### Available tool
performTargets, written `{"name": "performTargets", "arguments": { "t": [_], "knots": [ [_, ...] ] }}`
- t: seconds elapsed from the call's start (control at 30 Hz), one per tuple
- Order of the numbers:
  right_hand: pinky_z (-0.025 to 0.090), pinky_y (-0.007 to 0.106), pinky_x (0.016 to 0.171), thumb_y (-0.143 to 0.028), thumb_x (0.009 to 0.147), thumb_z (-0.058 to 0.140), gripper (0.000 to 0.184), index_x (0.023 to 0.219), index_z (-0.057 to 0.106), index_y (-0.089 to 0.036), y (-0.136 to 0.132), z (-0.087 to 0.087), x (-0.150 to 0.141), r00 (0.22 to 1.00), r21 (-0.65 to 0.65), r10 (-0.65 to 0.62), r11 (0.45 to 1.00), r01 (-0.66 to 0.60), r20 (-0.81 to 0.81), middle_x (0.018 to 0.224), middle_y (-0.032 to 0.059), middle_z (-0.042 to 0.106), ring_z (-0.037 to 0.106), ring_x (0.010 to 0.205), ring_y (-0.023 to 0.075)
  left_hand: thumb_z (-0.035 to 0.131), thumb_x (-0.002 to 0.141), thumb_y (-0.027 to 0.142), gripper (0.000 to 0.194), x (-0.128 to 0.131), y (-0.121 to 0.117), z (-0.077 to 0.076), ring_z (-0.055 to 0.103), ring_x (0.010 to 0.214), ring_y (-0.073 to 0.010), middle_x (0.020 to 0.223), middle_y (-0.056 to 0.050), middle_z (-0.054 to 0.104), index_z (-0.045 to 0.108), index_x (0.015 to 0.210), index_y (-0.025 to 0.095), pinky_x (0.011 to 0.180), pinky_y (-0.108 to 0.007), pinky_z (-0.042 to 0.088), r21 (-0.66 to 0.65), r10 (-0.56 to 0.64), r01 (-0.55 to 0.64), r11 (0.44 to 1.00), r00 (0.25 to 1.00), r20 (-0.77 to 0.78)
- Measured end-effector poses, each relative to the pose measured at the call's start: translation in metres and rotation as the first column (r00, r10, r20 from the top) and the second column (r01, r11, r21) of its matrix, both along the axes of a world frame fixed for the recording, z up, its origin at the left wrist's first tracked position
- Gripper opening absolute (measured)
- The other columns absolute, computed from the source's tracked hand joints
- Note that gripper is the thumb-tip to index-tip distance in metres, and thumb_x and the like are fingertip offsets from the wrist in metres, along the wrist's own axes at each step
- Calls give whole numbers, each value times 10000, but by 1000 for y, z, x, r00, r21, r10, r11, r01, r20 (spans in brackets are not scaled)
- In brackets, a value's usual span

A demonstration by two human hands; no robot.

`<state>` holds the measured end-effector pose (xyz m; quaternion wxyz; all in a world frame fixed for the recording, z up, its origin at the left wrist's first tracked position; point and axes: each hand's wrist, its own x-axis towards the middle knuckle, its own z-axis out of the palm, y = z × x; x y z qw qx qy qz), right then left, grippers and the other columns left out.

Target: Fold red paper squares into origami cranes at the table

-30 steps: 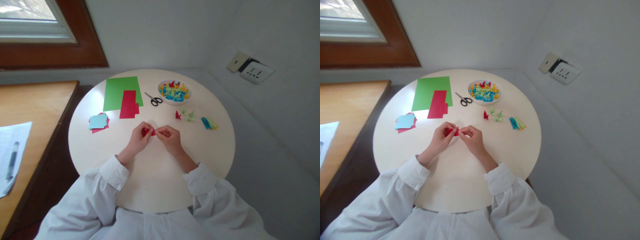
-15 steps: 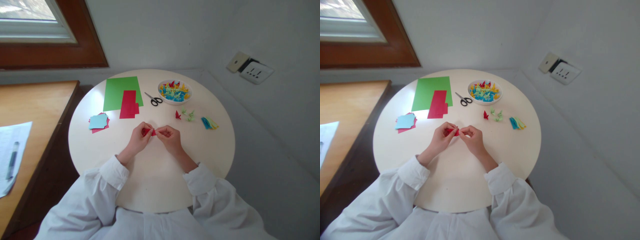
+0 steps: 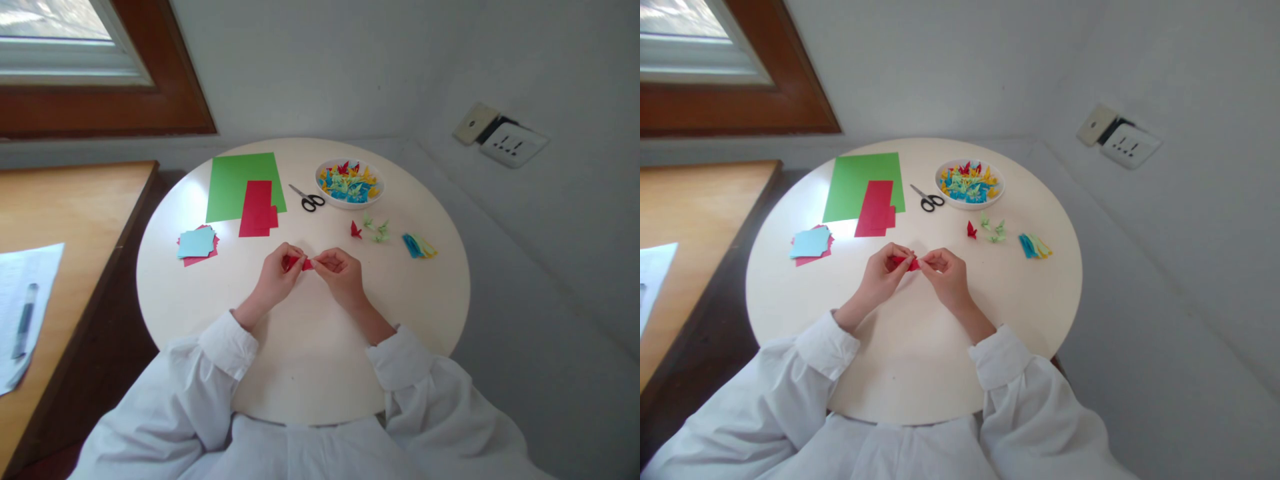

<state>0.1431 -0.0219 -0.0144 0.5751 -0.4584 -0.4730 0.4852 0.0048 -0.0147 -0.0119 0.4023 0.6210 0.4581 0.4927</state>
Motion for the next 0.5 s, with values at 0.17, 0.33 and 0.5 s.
{"name": "performTargets", "arguments": {
  "t": [0.17, 0.33, 0.5],
  "knots": [
    [479, 229, 514, -280, 617, 694, 152, 657, 583, -183, 1, 0, 0, 1000, -31, 9, 999, -9, -6, 608, -19, 630, 586, 549, 108, 578, 755, 242, 95, -1, 0, 1, 572, 679, -136, 754, -30, 603, 524, 720, 172, 611, -265, 454, 6, 17, -17, 1000, 1000, 0],
    [515, 259, 539, -340, 628, 688, 194, 711, 599, -189, 3, -2, 1, 1000, -17, 23, 1000, -23, -10, 650, -11, 652, 610, 579, 124, 583, 747, 246, 93, -1, 0, 2, 571, 682, -136, 761, -32, 609, 537, 721, 170, 618, -268, 447, -6, 42, -42, 999, 999, -1],
    [536, 275, 593, -370, 681, 650, 215, 784, 611, -185, 4, -4, 2, 1000, 20, -3, 1000, 3, 3, 706, 12, 674, 641, 652, 139, 593, 737, 250, 115, 0, 1, 4, 573, 686, -142, 719, -25, 598, 525, 690, 170, 628, -277, 452, -21, 77, -76, 997, 997, 18]
  ]
}}
